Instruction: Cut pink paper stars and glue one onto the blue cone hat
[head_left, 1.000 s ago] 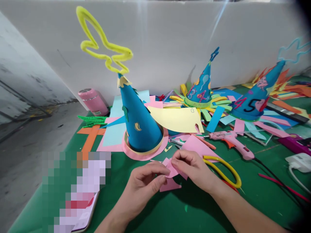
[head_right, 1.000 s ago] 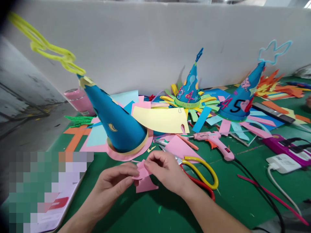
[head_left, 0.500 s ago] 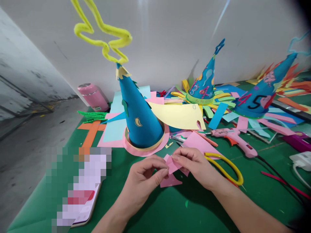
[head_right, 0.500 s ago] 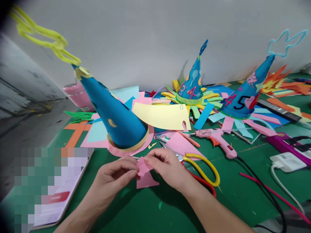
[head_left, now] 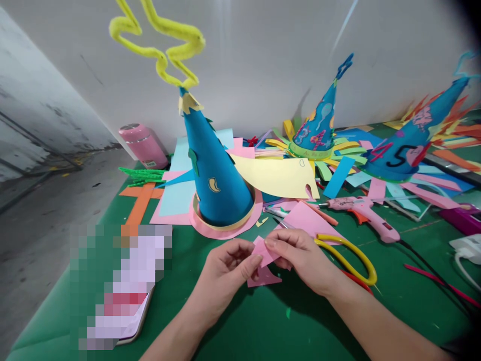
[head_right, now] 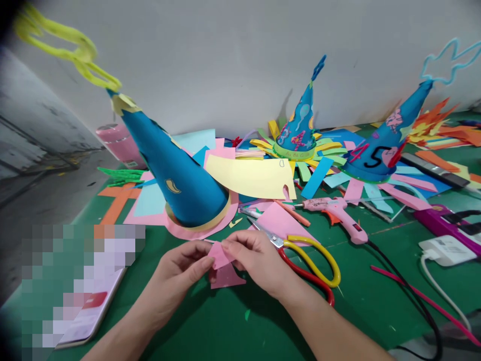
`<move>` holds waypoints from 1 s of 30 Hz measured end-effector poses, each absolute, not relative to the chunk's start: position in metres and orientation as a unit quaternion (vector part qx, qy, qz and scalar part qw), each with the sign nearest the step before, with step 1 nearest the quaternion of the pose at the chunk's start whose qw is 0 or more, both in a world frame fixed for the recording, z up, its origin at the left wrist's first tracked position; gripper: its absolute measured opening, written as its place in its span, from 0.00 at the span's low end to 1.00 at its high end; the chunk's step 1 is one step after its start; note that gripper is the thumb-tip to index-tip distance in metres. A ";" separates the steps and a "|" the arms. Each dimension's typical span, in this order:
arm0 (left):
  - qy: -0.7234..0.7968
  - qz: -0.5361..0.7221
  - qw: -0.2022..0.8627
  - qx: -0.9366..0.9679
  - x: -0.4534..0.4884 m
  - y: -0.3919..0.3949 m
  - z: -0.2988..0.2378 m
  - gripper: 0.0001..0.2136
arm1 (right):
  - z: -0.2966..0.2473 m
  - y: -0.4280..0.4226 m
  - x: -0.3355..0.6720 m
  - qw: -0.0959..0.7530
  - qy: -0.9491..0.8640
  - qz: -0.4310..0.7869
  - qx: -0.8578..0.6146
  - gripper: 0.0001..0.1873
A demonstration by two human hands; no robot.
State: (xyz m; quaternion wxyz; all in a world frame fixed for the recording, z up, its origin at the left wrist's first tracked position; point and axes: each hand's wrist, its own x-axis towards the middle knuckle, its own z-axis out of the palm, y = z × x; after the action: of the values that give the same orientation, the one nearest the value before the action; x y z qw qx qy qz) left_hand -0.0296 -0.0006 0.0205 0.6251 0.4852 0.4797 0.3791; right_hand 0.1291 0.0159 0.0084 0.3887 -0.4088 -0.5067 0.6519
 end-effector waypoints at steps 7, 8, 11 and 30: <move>0.493 0.370 0.624 0.480 -0.029 0.000 0.019 0.09 | 0.012 0.016 0.130 0.382 -0.518 0.652 -0.401 0.15; 0.492 0.369 0.626 0.479 -0.029 0.000 0.019 0.09 | 0.012 0.016 0.130 0.382 -0.520 0.651 -0.400 0.15; 0.492 0.365 0.630 0.477 -0.029 0.000 0.017 0.09 | 0.012 0.015 0.130 0.380 -0.526 0.646 -0.402 0.16; 0.508 0.366 0.614 0.480 -0.029 0.000 0.016 0.10 | 0.014 0.015 0.129 0.370 -0.532 0.641 -0.411 0.16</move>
State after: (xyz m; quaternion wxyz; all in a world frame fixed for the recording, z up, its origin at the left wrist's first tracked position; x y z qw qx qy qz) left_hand -0.0286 0.0001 0.0161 0.6142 0.4799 0.5082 0.3664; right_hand 0.1293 0.0145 0.0144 0.3697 -0.4114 -0.5320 0.6412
